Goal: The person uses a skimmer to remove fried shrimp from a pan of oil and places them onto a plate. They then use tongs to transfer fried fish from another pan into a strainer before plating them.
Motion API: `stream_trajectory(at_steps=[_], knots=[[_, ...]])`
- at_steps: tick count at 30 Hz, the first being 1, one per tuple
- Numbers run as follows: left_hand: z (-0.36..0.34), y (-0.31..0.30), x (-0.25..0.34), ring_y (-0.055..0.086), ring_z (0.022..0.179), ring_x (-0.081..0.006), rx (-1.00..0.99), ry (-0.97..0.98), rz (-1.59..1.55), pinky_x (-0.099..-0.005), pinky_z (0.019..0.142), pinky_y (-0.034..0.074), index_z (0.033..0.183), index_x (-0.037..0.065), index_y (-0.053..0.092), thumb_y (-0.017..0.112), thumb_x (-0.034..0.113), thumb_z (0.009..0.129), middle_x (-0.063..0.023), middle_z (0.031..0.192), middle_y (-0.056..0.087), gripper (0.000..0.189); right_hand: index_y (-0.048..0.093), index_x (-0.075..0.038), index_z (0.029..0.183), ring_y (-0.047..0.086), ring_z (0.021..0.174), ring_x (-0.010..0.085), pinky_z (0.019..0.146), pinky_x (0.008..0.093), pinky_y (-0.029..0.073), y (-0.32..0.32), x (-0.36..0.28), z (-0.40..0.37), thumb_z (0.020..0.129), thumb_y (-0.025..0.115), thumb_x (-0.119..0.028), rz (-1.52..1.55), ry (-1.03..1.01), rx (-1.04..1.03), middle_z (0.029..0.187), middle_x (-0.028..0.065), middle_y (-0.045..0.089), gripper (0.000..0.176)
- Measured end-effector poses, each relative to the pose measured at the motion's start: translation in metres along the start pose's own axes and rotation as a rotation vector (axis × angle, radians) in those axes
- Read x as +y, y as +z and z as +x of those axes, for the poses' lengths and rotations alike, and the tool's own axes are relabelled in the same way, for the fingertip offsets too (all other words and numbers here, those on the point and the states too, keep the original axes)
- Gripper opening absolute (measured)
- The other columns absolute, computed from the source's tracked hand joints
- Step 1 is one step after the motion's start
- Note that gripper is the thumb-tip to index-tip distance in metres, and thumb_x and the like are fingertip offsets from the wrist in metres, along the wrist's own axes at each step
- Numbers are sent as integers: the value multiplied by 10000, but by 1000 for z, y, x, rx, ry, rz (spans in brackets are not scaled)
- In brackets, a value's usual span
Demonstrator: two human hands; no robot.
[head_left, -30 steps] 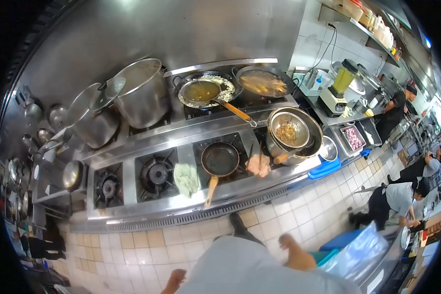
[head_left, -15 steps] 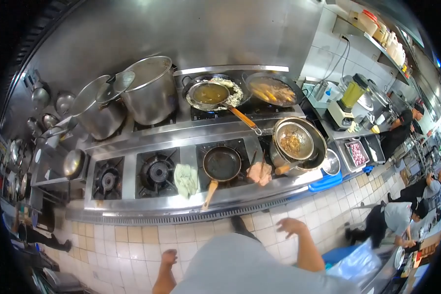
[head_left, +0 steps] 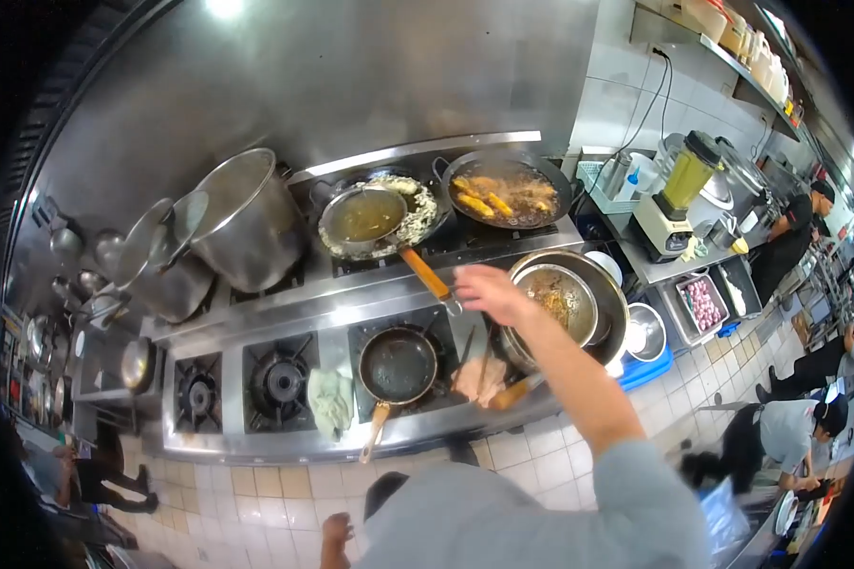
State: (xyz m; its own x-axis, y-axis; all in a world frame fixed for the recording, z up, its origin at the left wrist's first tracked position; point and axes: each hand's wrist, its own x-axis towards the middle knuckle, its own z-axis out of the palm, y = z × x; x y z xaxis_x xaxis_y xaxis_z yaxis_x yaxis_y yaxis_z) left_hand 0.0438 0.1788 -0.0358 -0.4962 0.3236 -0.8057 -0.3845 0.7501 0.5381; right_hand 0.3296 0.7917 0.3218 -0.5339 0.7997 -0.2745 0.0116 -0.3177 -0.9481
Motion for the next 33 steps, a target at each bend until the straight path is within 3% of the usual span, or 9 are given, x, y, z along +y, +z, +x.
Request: stream_trajectory(at_steps=[5,8,11,16,19,22,25,29,33], knots=[[12,13,25,670,772,-251,-149,148,-252,-408,576,560,1156,60,639,591,157,947,-100,937,674,235,605,0,1123,644,730,203,595,357,546,36,16,82,942,671,-249,92,238,-162,962,114,645,314],[-15,27,33,668,705,-229,31,128,170,-351,539,553,1147,39,634,598,168,960,-93,893,680,230,598,-1,1023,612,606,178,501,342,514,50,16,102,944,654,-189,4,207,-158,845,91,631,212],[26,-19,-37,684,769,-234,-10,243,339,-390,626,567,1051,3,658,636,218,951,-94,868,708,238,569,-1,940,566,540,136,463,314,482,64,-1,86,937,625,-121,-62,98,-130,743,53,600,132],[14,-26,-5,665,684,-199,37,267,-79,-327,511,535,1101,11,634,589,167,973,-80,854,679,207,578,11,995,565,542,134,467,310,483,55,-19,69,928,616,-90,-298,14,-90,760,58,604,127],[-2,-11,95,667,716,-169,145,391,-76,-292,538,531,1009,1,631,588,188,979,-82,857,682,193,552,10,1041,568,522,116,452,307,481,49,-27,54,905,628,-94,-386,-71,-48,780,64,605,187],[8,-7,177,657,711,-158,125,585,-78,-278,578,528,953,10,632,595,191,980,-84,852,681,187,557,15,1104,649,620,216,568,369,542,45,-38,36,894,631,-114,-557,-174,-14,809,120,642,258],[30,-7,229,641,698,-144,209,775,207,-294,614,525,920,8,663,637,170,953,-74,839,687,167,528,33,1191,674,821,381,747,455,548,37,-39,26,886,610,-118,-1033,-582,194,889,217,669,350],[1,29,294,637,674,-194,348,1024,408,-330,627,520,873,2,697,718,157,879,-111,811,687,157,493,36,1238,610,990,471,866,513,499,36,-50,21,882,584,-119,-1184,-392,333,972,289,653,399],[0,48,297,639,671,-240,407,1131,593,-348,627,514,865,8,707,751,155,839,-137,818,684,157,464,38,1242,628,966,460,845,513,505,24,-47,40,875,584,-118,-1344,-303,390,981,284,659,416]])
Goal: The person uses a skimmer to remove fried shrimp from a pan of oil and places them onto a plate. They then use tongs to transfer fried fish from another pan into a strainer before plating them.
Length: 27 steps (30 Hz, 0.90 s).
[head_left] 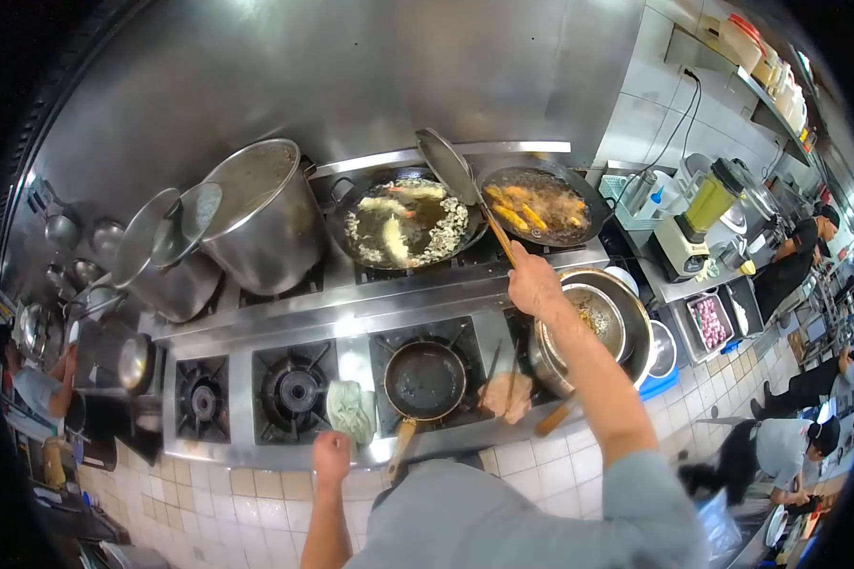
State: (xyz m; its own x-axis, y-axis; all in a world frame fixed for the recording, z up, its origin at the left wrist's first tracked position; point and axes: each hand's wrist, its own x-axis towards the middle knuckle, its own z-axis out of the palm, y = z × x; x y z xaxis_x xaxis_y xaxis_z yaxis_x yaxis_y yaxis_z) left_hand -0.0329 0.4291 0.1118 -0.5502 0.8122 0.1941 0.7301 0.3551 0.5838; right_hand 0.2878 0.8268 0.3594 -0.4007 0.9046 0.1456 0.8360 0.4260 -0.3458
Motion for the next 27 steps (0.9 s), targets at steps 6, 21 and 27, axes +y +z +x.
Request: stream_trajectory(at_steps=[6,21,27], knots=[[-27,-6,21,621,648,-251,43,-182,-182,-352,625,501,865,10,697,726,145,852,-149,828,672,138,533,44,1091,658,839,415,755,480,529,-3,0,-22,862,558,-99,259,44,-35,874,251,659,272],[-152,-34,-107,581,728,-218,515,-576,-109,-353,687,492,887,-13,626,636,118,921,-115,811,647,136,578,34,1124,574,594,148,477,310,466,-28,-33,-74,884,542,-54,1354,425,-303,837,101,607,258],[-221,-23,-151,585,692,-236,466,-651,56,-364,668,495,830,-11,632,654,115,886,-134,763,647,139,559,18,1027,554,565,124,468,270,443,-35,-20,-88,901,509,-63,1434,351,-219,777,69,593,158]])
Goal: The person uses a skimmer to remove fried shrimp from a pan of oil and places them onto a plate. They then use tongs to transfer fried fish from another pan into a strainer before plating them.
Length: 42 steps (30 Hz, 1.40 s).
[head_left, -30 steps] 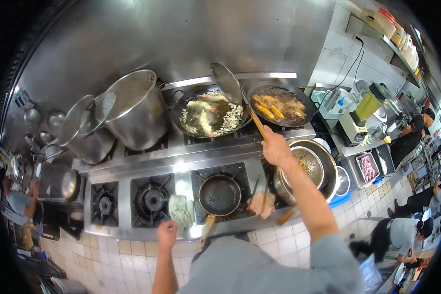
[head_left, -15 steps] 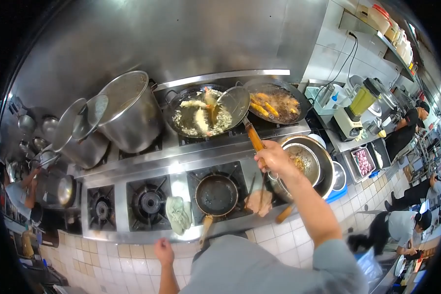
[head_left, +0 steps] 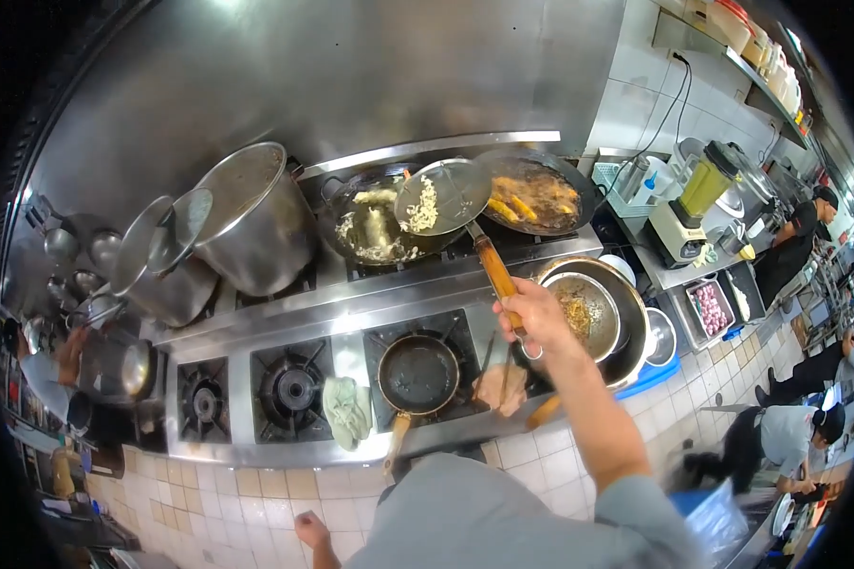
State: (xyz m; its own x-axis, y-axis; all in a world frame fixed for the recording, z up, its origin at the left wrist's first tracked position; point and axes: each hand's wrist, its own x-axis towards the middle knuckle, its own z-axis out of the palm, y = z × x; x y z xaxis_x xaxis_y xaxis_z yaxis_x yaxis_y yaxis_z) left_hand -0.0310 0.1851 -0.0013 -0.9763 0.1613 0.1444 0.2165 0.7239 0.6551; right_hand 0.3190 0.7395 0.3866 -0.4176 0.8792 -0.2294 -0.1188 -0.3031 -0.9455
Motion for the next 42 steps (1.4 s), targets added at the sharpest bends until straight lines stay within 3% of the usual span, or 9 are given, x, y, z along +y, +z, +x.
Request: stream_trajectory(at_steps=[3,6,14,18,20,23,31,35,42], knots=[[3,8,-34,598,710,-265,-459,37,204,-415,656,507,941,14,634,569,205,939,-99,794,616,201,559,16,1100,544,554,118,471,259,437,-21,-5,-21,907,510,-60,-9,-46,21,775,63,585,213],[5,10,-7,607,698,-278,-1162,-270,167,-447,611,502,987,76,646,569,230,925,-74,805,605,183,555,16,1202,534,540,111,470,249,430,-62,-10,-66,913,515,-55,-47,-82,78,775,54,575,300],[14,18,37,607,733,-289,-1119,-626,17,-483,630,510,1061,136,617,559,234,924,-81,863,588,178,417,-30,1472,533,586,84,517,221,446,-198,0,-249,837,620,-49,-330,-86,283,835,6,588,667],[22,23,27,608,751,-295,-1069,-698,47,-501,647,519,1084,146,608,549,234,931,-86,887,588,186,481,-13,1432,545,634,89,579,223,457,-239,35,-300,784,606,27,-561,-30,381,842,-3,581,661],[19,30,23,608,761,-298,-1065,-708,72,-510,656,523,1096,151,604,545,234,934,-88,899,589,191,517,-9,1406,504,679,84,589,221,432,-243,42,-304,743,578,94,-1102,-40,346,826,-4,551,674],[14,51,24,616,757,-282,-1045,-682,111,-469,618,536,1067,132,613,557,250,942,-87,890,600,180,501,-9,1421,491,699,67,598,214,422,-265,78,-312,739,568,105,-1013,-108,327,827,-12,549,694],[-20,47,51,675,768,-258,-950,-578,62,-407,577,571,1089,92,652,552,190,953,-104,979,667,195,451,5,1455,487,761,37,650,184,417,-217,28,-203,778,537,131,-405,-179,238,951,-10,595,693],[-39,45,17,677,743,-240,-935,-612,-32,-394,564,572,1108,79,667,538,149,956,-108,992,681,211,473,1,1441,578,920,98,804,236,484,-143,14,-81,846,543,77,-529,-435,137,1228,77,630,604],[-85,2,-19,643,707,-260,-822,-770,-264,-438,522,528,1140,72,624,511,133,955,-92,933,666,225,500,-26,1404,659,991,219,920,309,494,-55,18,99,786,582,-16,-931,-468,121,1050,229,672,623]])
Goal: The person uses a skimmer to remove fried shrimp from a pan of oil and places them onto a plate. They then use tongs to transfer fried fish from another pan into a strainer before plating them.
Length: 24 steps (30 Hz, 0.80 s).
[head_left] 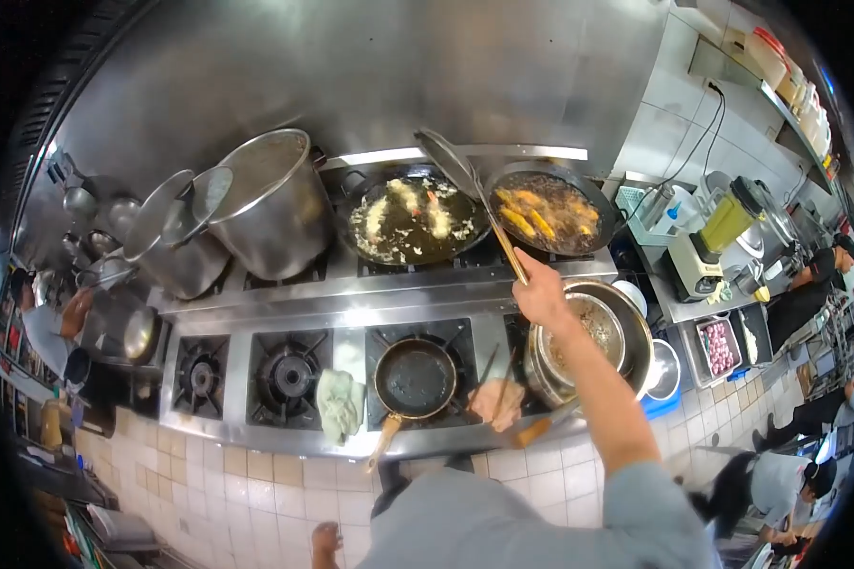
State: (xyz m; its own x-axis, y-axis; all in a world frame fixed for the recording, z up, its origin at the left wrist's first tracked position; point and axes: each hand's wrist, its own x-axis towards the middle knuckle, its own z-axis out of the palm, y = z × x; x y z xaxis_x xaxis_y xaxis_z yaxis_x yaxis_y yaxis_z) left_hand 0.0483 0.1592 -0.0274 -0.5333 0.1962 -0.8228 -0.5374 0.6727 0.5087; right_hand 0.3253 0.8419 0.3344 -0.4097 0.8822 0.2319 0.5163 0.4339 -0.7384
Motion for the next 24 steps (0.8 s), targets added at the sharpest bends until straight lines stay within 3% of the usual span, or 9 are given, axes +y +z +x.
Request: stream_trajectory(at_steps=[1,3,4,7,14,18,20,21,24], knots=[[2,-9,-23,632,706,-272,7,-26,-73,-461,528,515,1147,74,610,517,141,951,-87,923,655,227,505,-31,1404,662,932,216,862,317,510,15,12,12,790,588,-20,-61,-55,44,1012,214,676,620],[22,-40,-71,661,729,-305,-26,666,1137,-445,649,556,923,87,667,658,200,866,-76,800,667,127,514,-40,1405,667,815,211,746,332,544,34,23,28,797,599,-28,-184,-164,120,935,184,686,614],[23,-44,-89,661,729,-305,-27,661,1126,-445,649,556,923,87,667,658,200,866,-76,800,667,127,514,-40,1405,667,815,211,746,332,544,35,16,31,797,599,-28,-188,-172,111,935,184,686,614],[14,-52,-114,660,744,-337,-20,444,1086,-436,653,546,790,83,648,678,223,815,-110,751,678,145,521,-69,1414,576,623,131,523,292,488,32,-18,36,839,576,7,420,299,-176,756,46,605,582],[7,-56,-110,665,761,-326,-5,612,1214,-471,653,524,803,91,657,667,262,809,-128,726,666,172,534,-36,1380,530,540,101,431,262,435,69,-12,56,844,584,45,906,343,-139,702,25,560,544],[33,-65,-80,659,741,-299,-52,695,1171,-450,650,536,966,61,681,654,268,866,-113,757,656,231,545,-23,1359,529,521,105,434,260,442,65,-22,56,840,594,51,1044,381,-117,691,20,565,526],[20,-50,-58,653,747,-287,-41,98,250,-450,654,539,1024,52,664,637,274,892,-112,787,647,260,546,-24,1357,528,521,105,438,259,444,60,-27,54,840,598,50,1083,395,-111,692,20,567,525],[13,-40,-40,650,750,-281,31,-56,-28,-451,656,540,1053,48,655,629,278,904,-112,802,643,275,541,-24,1362,529,523,104,444,259,448,53,-31,50,841,597,46,1054,386,-99,693,19,569,529],[5,-36,-25,648,763,-276,116,-102,-161,-462,661,541,1095,43,636,611,282,920,-115,831,639,297,531,-22,1373,529,526,102,456,260,455,34,-31,41,843,595,37,996,371,-68,696,18,573,537]])
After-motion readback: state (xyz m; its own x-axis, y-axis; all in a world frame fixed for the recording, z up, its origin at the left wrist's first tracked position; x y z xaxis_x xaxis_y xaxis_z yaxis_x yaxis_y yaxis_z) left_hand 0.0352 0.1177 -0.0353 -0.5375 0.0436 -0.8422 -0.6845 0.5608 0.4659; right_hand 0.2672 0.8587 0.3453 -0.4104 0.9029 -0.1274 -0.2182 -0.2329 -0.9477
